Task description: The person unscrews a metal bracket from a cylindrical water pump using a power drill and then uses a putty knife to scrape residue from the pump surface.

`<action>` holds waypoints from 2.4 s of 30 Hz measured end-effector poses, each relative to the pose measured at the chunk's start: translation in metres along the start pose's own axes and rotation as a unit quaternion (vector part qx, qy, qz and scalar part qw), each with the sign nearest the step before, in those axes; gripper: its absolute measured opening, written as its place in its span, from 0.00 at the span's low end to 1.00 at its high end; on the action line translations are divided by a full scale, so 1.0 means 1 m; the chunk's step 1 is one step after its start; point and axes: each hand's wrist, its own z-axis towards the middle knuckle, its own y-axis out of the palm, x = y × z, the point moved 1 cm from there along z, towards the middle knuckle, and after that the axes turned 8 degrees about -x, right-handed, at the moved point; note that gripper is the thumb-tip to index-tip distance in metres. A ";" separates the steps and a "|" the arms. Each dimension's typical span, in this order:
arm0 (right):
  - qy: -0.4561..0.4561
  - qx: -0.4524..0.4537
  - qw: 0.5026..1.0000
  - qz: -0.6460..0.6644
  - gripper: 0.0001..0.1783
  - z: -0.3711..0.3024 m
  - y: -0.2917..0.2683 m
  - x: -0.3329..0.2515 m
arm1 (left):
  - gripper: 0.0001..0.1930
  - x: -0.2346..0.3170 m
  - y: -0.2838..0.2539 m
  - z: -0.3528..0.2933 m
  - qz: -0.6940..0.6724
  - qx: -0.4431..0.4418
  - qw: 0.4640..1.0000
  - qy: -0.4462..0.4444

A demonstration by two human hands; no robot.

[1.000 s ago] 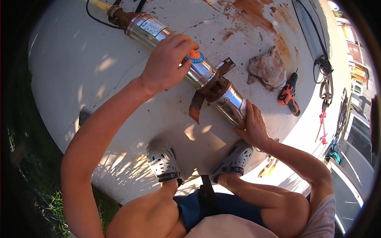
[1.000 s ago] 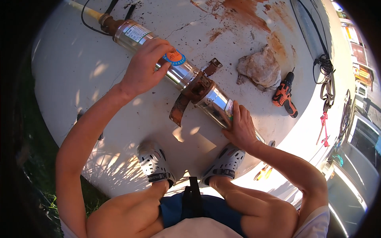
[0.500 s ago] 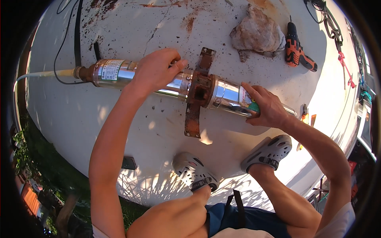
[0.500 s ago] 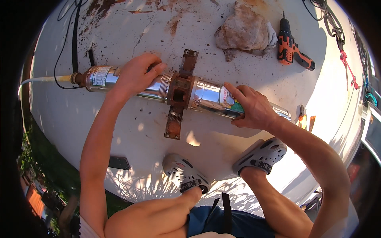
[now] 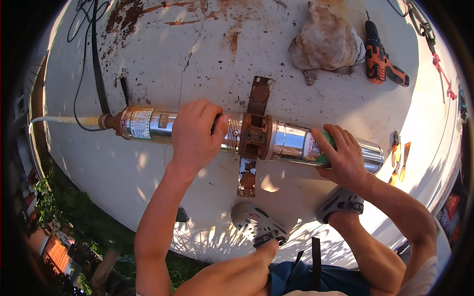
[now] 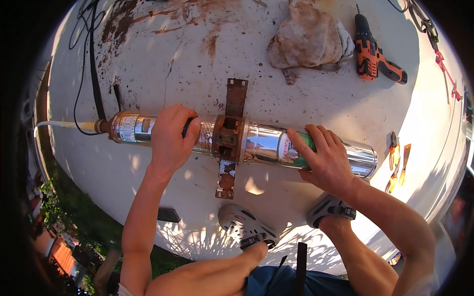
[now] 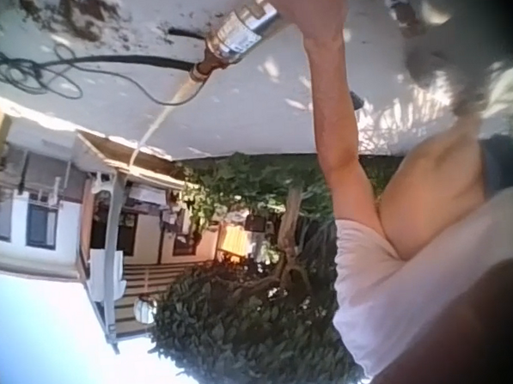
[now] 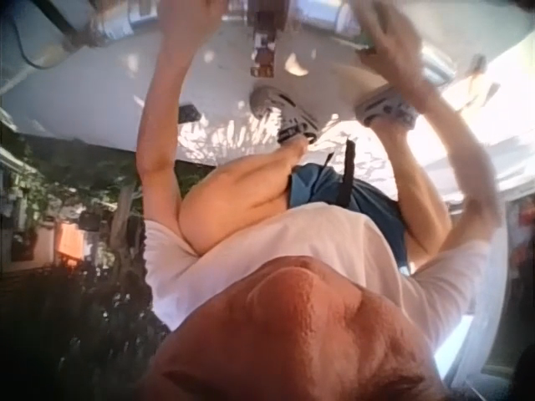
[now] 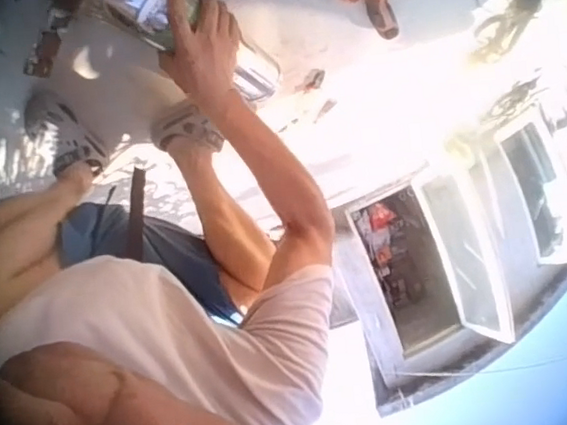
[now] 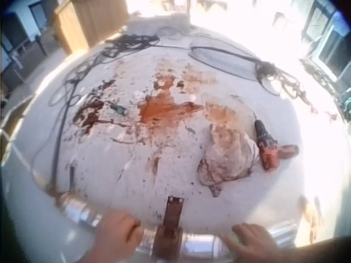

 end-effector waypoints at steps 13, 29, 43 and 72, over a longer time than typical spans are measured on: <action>0.048 0.152 0.982 -0.104 0.29 -0.021 0.050 -0.025 | 0.14 -0.004 0.030 -0.047 0.102 0.114 0.986 0.065; 0.041 0.190 0.970 -0.146 0.29 -0.020 0.056 -0.025 | 0.15 -0.003 0.029 -0.055 0.106 0.095 0.988 0.062; 0.056 0.151 0.986 -0.043 0.29 -0.016 0.042 -0.021 | 0.13 -0.002 0.026 -0.037 0.091 0.086 0.991 0.042; -0.014 0.024 0.995 -0.093 0.48 -0.028 0.041 -0.035 | 0.11 -0.011 0.045 -0.056 0.027 0.287 0.955 0.074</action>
